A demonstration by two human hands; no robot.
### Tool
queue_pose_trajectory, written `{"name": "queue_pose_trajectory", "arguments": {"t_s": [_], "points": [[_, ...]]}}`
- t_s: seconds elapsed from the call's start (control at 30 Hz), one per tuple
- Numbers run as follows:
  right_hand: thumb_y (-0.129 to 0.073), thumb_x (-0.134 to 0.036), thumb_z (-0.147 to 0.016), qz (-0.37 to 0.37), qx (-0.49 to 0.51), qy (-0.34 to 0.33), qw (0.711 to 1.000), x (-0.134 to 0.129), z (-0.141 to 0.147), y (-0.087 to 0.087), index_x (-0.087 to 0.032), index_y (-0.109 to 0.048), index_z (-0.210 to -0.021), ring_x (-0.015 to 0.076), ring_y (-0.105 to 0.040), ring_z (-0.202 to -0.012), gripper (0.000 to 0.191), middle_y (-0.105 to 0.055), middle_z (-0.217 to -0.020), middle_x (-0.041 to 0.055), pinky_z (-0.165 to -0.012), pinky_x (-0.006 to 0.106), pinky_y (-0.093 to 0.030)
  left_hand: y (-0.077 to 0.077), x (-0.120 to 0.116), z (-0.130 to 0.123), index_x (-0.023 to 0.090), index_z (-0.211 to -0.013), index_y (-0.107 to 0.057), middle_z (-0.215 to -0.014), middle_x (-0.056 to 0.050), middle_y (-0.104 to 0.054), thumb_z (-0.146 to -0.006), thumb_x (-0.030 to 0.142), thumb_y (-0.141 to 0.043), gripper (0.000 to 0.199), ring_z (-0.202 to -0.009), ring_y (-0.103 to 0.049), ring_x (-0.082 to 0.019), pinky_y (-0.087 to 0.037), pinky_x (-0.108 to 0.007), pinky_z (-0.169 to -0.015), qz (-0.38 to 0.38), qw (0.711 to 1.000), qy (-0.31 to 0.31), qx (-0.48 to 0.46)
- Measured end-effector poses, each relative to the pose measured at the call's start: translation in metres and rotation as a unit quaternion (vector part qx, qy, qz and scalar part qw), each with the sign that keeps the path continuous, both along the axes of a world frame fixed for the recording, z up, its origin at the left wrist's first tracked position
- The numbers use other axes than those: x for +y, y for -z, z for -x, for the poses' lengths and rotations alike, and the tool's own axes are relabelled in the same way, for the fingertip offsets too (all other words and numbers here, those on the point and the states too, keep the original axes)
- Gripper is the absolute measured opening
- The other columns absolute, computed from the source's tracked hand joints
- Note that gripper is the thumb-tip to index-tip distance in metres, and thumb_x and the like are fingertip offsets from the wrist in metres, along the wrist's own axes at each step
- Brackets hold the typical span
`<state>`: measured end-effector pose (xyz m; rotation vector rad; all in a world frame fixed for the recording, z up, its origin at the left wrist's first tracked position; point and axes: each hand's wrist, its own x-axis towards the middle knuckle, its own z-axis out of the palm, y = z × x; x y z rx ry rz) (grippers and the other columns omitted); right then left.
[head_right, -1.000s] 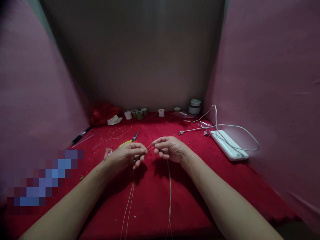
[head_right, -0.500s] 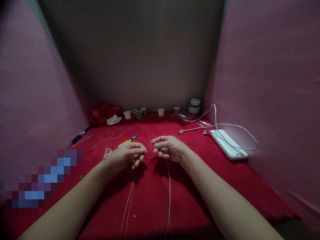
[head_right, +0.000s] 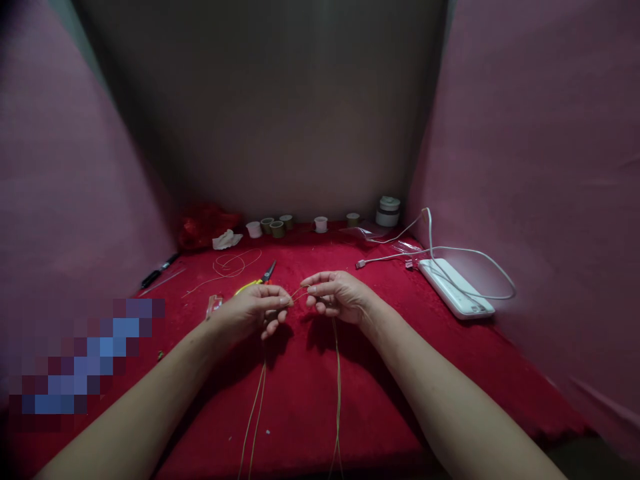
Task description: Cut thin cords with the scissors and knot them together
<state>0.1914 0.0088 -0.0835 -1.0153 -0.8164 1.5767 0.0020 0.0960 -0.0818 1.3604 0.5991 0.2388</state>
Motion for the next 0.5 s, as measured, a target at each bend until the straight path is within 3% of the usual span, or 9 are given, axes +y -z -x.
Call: {"name": "queue_pose_trajectory", "arguments": {"t_s": [0.13,0.5], "points": [[-0.064,-0.01,-0.068,0.02,-0.016,0.013,1.0,-0.0016,0.0023,-0.0044,-0.011,-0.057,-0.093,0.0047,-0.05,-0.041,0.027,-0.062,-0.06,0.0031,-0.036,0.012,-0.034,0.0008,0.001,-0.0001,0.012,-0.076,-0.056,-0.061,-0.002,-0.059,-0.073,0.028,-0.061,0.017,-0.039,-0.05,-0.008,-0.036,-0.017,-0.033,0.007,1.0,0.003,-0.004],[-0.064,-0.01,-0.068,0.014,-0.023,0.013,1.0,0.0006,0.0013,-0.0005,-0.012,-0.056,-0.091,0.0046,-0.05,-0.041,0.024,-0.063,-0.061,0.0036,-0.036,0.011,-0.034,0.0027,0.0015,0.0005,0.012,-0.077,-0.056,-0.061,-0.003,-0.059,-0.073,0.029,-0.061,0.018,-0.039,-0.05,-0.008,-0.036,-0.016,-0.033,0.003,1.0,0.003,-0.006]]}}
